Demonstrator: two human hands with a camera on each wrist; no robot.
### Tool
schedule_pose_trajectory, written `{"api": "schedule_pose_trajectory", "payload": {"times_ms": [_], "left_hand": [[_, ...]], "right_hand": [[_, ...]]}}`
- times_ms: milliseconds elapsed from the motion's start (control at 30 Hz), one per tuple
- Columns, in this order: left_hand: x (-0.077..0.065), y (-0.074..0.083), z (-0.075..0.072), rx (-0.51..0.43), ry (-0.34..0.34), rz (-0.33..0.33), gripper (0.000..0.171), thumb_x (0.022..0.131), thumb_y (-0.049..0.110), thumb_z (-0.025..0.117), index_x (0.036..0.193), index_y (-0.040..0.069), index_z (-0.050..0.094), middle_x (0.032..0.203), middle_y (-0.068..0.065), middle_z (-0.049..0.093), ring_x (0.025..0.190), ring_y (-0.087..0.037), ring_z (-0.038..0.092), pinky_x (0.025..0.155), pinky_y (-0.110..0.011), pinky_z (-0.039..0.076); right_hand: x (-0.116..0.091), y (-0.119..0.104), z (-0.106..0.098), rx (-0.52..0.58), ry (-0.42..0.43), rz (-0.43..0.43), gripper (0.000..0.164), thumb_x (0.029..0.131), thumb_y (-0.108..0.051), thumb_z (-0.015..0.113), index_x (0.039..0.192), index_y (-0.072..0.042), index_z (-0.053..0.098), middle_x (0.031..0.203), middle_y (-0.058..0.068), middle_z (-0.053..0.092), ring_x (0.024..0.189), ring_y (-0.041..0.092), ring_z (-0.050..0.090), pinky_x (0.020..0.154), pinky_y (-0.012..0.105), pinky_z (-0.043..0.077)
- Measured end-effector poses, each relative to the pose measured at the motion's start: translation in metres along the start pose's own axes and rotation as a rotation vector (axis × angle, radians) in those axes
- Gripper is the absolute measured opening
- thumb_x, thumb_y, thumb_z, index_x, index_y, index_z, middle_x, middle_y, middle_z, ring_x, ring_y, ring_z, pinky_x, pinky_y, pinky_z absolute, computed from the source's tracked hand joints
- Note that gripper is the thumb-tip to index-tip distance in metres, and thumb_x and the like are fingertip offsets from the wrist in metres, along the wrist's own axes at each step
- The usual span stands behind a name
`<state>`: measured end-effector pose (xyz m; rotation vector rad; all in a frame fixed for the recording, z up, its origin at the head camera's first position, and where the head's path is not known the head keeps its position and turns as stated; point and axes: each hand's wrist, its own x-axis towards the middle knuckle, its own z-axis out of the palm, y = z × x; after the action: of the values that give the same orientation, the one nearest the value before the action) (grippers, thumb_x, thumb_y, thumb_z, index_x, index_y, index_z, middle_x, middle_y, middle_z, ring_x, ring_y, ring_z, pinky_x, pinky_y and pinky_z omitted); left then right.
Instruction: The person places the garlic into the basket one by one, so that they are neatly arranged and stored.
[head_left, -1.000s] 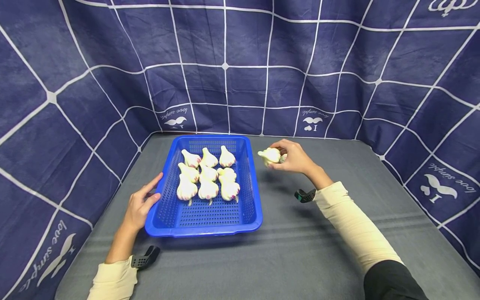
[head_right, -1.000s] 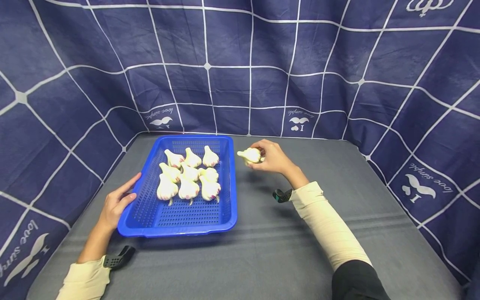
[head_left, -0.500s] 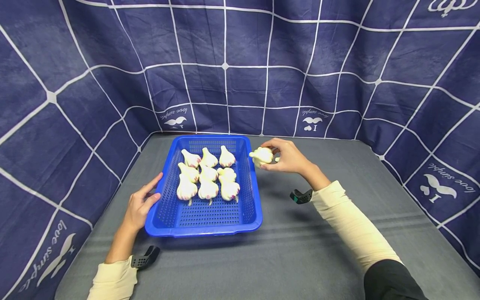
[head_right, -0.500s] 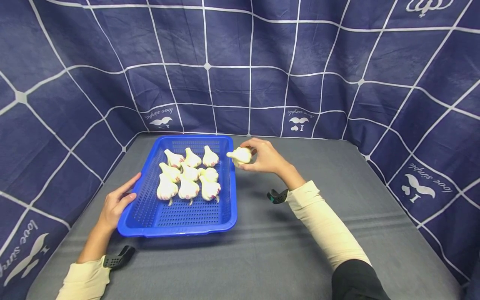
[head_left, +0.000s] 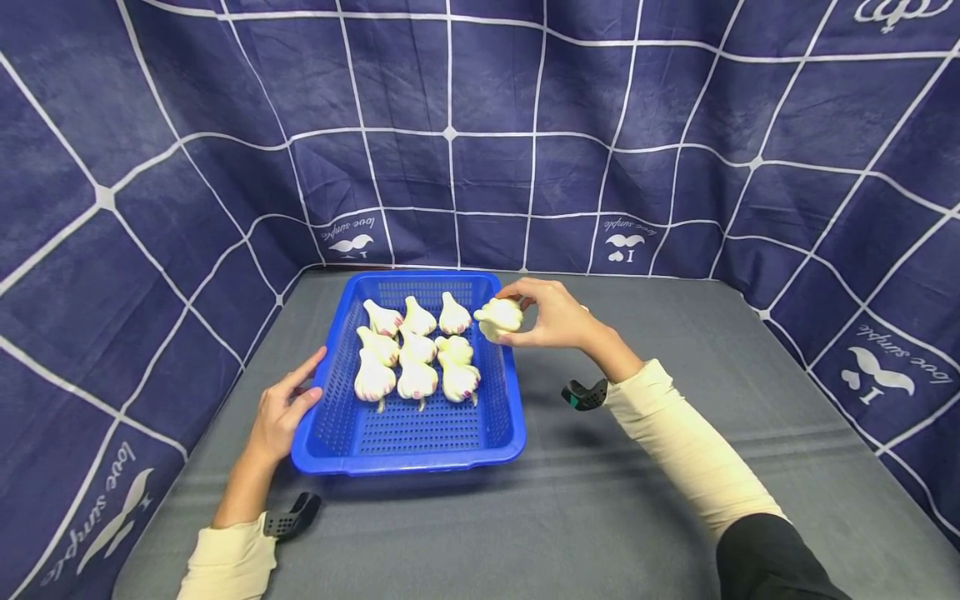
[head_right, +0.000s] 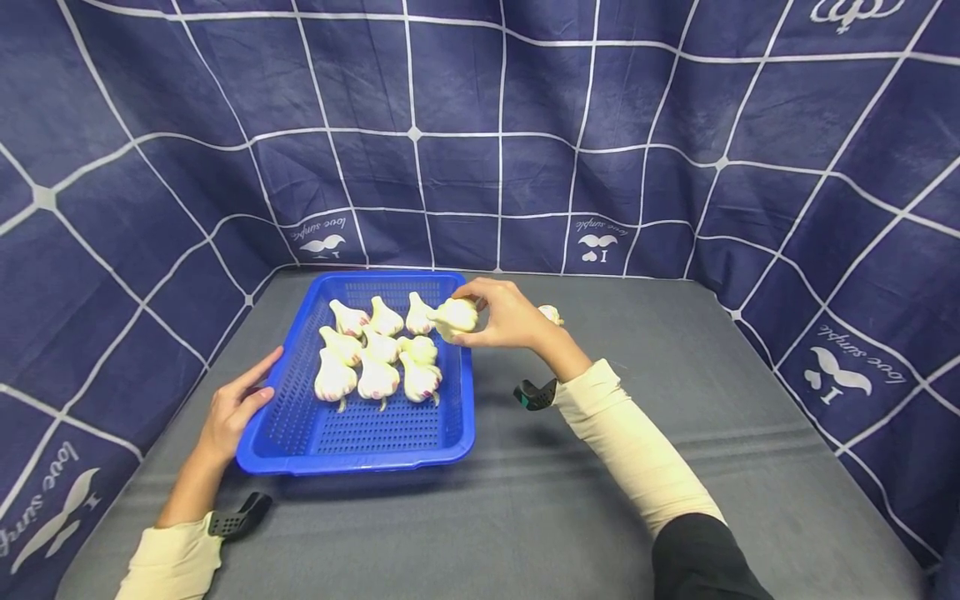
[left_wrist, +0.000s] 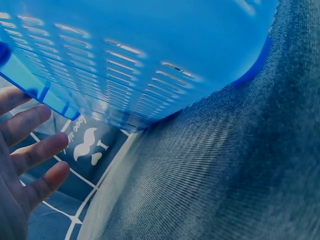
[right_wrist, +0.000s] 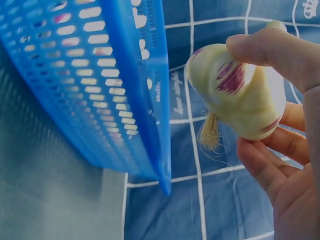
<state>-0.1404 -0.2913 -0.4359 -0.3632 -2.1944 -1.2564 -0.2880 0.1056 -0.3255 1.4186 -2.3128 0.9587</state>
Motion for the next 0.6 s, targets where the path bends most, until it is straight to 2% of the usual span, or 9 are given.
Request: {"api": "schedule_pose_trajectory", "payload": {"times_ms": [367,600], "left_hand": [[0.000,0.001,-0.001,0.009,-0.012,-0.011,0.048,0.087,-0.003,0.055,0.135,-0.001,0.058,0.110,-0.028,0.066,0.092,0.008,0.056,0.076,-0.010,0.044],[0.000,0.002,-0.002,-0.002,-0.019,-0.026,0.048,0.087,-0.003,0.055,0.135,-0.001,0.058,0.106,-0.026,0.067,0.082,0.004,0.062,0.074,-0.010,0.045]], "right_hand": [[0.011,-0.014,0.009,0.067,-0.046,-0.029,0.051,0.067,-0.025,0.089,0.109,-0.003,0.070,0.103,0.004,0.067,0.091,0.014,0.062,0.082,0.030,0.054],[0.020,-0.020,0.018,0.077,-0.066,-0.056,0.049,0.067,-0.025,0.089,0.107,-0.004,0.070,0.100,0.001,0.066,0.091,0.012,0.061,0.081,0.028,0.054]]}}
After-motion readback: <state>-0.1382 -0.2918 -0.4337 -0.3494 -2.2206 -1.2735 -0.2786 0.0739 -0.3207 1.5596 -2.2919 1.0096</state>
